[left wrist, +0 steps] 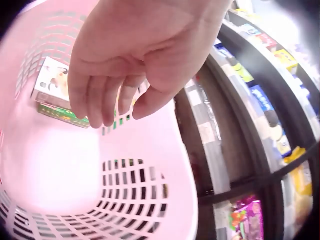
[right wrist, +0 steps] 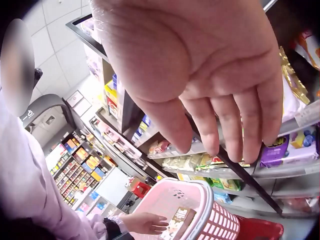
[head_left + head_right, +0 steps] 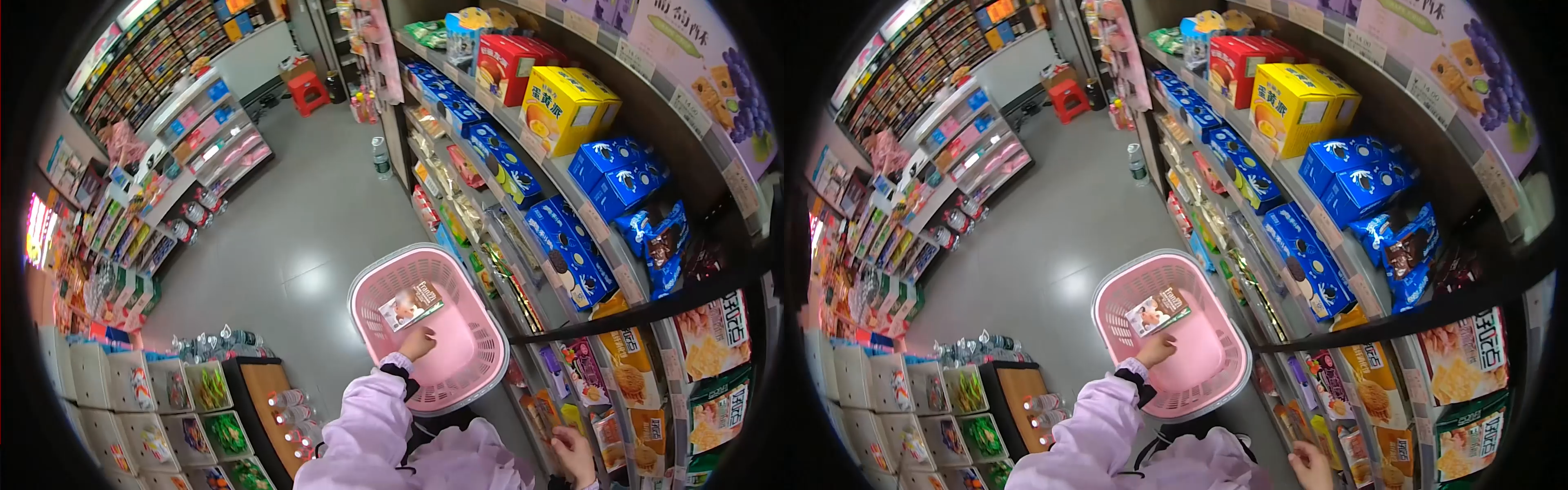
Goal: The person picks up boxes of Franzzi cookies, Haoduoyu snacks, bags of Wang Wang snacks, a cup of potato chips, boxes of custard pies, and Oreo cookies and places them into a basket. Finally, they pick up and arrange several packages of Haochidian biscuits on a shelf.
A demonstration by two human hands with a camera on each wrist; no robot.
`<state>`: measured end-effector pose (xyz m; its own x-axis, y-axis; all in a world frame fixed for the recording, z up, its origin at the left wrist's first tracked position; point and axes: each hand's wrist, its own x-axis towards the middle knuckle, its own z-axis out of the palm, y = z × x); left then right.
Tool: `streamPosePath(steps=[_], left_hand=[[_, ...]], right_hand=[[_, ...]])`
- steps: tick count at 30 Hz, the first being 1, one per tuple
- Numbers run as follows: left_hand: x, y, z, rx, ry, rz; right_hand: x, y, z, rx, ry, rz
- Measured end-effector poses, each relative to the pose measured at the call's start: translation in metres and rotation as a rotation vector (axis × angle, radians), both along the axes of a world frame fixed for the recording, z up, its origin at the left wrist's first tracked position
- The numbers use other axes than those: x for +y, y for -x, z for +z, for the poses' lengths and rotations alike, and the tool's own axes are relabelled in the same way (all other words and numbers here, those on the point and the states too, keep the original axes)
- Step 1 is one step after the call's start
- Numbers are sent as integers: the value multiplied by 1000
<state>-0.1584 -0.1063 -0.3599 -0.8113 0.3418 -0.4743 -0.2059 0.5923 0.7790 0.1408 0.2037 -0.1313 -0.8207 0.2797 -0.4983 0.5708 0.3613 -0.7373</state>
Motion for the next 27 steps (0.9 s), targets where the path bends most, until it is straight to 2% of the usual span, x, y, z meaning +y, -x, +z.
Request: streamPosePath(steps=[2, 3, 4, 6, 9, 10, 12, 18, 19, 26, 27], left_hand=[[-7, 23, -21, 49, 219, -2], [-9, 34, -32, 74, 326, -8], [-15, 36, -77, 199, 229, 194], [-25, 59, -80, 202, 377, 6], [-19, 79, -78, 134, 740, 29], [-19, 85, -86, 105, 774, 65], [-11, 87, -51, 111, 831, -8], [-16, 97, -91, 177, 896, -95], [-19, 96, -102, 265, 930, -106], [-10, 114, -63, 91, 966, -353], [-11, 110, -74, 53, 964, -282]], right_hand=[[-12, 6, 10, -90, -11, 29], [-25, 14, 19, -16, -66, -8], [-26, 14, 15, -46, -59, -11], [-27, 3, 4, -108, -45, -26], [-37, 0, 7, -195, -52, -116], [-41, 1, 11, -220, -66, -133], [-43, -5, 7, -231, -39, -170], [-54, 8, 19, -253, -36, -201], [-54, 10, 18, -249, -28, -201], [-63, 19, 7, -267, -14, -175], [-64, 15, 1, -268, -16, -165]])
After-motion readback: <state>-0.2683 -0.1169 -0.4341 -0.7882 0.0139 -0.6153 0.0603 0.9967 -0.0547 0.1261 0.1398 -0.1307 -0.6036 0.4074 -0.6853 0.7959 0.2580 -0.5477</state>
